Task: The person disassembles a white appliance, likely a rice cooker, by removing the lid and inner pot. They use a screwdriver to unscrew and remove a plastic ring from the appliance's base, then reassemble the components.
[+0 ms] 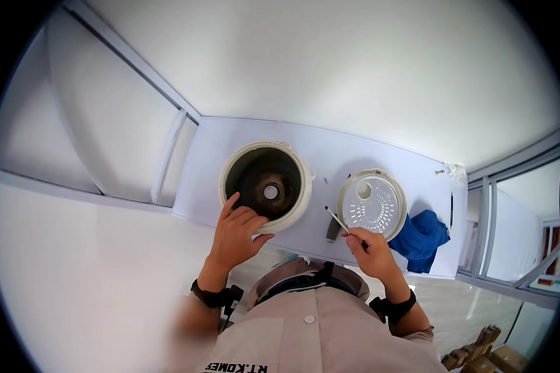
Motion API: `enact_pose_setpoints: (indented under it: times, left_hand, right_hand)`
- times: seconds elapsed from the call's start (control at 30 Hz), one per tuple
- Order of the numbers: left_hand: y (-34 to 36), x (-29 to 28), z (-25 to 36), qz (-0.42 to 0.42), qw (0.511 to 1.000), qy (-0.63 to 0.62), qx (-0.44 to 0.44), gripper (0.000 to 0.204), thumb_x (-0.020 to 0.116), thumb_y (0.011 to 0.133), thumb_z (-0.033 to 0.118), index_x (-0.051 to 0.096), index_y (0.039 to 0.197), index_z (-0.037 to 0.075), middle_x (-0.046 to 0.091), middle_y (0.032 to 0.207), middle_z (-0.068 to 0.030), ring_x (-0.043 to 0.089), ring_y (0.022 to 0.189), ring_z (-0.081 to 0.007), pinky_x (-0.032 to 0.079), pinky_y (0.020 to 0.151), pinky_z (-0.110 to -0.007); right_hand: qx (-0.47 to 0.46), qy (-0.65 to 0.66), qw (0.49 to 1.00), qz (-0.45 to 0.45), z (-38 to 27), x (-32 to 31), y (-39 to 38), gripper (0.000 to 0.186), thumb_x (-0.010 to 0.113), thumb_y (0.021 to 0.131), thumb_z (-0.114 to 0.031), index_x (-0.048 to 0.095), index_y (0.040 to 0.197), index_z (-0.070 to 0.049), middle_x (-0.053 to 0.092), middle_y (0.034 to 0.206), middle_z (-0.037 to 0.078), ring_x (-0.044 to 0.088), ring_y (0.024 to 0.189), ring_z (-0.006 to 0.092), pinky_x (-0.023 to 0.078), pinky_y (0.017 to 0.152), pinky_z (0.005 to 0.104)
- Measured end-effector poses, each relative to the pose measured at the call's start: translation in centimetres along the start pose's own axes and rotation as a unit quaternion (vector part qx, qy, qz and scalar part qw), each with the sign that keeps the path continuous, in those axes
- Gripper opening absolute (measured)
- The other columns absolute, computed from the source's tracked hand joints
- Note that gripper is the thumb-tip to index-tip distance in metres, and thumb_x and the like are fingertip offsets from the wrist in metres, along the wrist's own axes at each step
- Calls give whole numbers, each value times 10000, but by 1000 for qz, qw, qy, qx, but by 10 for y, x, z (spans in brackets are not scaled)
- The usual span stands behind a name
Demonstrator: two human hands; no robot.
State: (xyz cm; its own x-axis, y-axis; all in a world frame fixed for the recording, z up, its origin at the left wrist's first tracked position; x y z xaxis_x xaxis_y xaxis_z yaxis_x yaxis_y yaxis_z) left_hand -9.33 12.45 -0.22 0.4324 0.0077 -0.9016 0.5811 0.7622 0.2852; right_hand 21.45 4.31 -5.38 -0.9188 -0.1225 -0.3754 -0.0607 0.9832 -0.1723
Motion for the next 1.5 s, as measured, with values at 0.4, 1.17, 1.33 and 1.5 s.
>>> enact_pose_setpoints:
  times: [0.4, 1.17, 1.33, 1.5]
  left_hand:
    - [16, 23, 24, 48, 998, -7, -39, 406, 926, 772, 258, 778, 1121, 111, 731, 929, -35, 680, 974, -248, 463, 1070, -464]
    - [8, 8, -6, -15, 1000, 3, 12, 601, 992, 644, 292, 742, 1170, 141, 711, 958, -30, 684, 1024, -253, 419, 1189, -489]
    - [29, -1, -6, -23, 997, -71, 7, 634, 988, 665, 324, 740, 1220, 144, 700, 942, -40, 659, 953, -254, 430, 1085, -445]
    - [52, -3, -4, -35, 992, -119, -36, 740, 977, 694, 324, 699, 1359, 157, 690, 989, -43, 628, 971, -258, 366, 1063, -409]
  right_hand:
    - [-34, -14, 999, -27, -15, 7, 8, 179, 676, 1047, -86, 747, 1198, -22, 587, 722, 23, 468, 593, 70, 401, 573, 263]
    - [-68, -86, 992, -68, -25, 15, 24, 215, 757, 976, -184, 772, 1144, -51, 769, 898, 176, 751, 750, 347, 574, 679, 397]
    - [-88, -86, 990, -71, -31, 15, 20, 215, 772, 960, -176, 772, 1142, -63, 766, 927, 176, 745, 766, 371, 575, 679, 406]
    - [-107, -80, 988, -74, -39, 13, 16, 209, 771, 953, -166, 767, 1137, -68, 763, 943, 168, 733, 743, 380, 562, 651, 419]
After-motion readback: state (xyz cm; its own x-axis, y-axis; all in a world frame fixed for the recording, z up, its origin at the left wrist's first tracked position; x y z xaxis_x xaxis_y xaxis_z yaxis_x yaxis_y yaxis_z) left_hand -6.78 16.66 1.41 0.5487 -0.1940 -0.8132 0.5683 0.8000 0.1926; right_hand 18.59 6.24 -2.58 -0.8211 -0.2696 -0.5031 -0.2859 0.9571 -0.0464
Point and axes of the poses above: each hand's wrist, its own y-axis towards the middle knuckle, its own x-axis out of the palm, z = x × y, the point moved 5 cm from there along y, towards the middle knuckle
